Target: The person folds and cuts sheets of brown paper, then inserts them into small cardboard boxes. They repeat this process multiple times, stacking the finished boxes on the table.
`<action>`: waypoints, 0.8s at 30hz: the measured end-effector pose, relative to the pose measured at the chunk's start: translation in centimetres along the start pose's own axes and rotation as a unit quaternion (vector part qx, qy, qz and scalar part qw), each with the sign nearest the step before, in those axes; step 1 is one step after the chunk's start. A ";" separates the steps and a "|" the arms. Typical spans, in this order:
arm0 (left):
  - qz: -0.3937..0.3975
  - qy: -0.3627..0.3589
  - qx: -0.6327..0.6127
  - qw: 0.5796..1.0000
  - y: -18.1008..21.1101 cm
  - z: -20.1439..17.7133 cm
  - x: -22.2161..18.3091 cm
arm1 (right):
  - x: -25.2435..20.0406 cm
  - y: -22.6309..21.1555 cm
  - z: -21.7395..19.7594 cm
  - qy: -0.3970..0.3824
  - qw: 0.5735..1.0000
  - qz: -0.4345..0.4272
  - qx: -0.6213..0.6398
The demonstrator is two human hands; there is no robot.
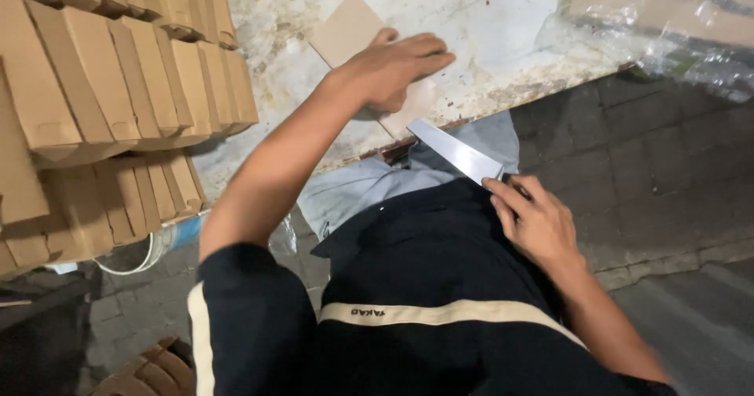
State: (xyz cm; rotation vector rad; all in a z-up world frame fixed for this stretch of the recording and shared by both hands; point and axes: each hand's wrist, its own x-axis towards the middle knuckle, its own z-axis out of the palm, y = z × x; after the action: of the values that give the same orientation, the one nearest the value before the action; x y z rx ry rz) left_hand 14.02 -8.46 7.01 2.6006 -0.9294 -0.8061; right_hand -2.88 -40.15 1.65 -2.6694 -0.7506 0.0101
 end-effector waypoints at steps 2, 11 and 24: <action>0.026 0.011 0.071 0.997 -0.7 -0.2 1.5 | 0.5 -0.1 -0.2 0.010 1.000 -0.011 0.003; 0.040 -0.033 0.135 0.989 -0.8 -1.1 2.2 | 1.4 -1.7 -0.2 0.000 1.000 -0.005 0.030; 0.150 0.519 0.165 0.826 -3.9 10.4 -8.0 | 5.6 -2.2 -4.0 0.090 0.996 0.023 0.003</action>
State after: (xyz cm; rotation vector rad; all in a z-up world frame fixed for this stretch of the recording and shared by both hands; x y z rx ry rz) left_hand 4.81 -0.88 0.30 2.4383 -1.0687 0.8754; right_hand 1.30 -36.98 6.66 -2.6372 -0.6315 -0.2124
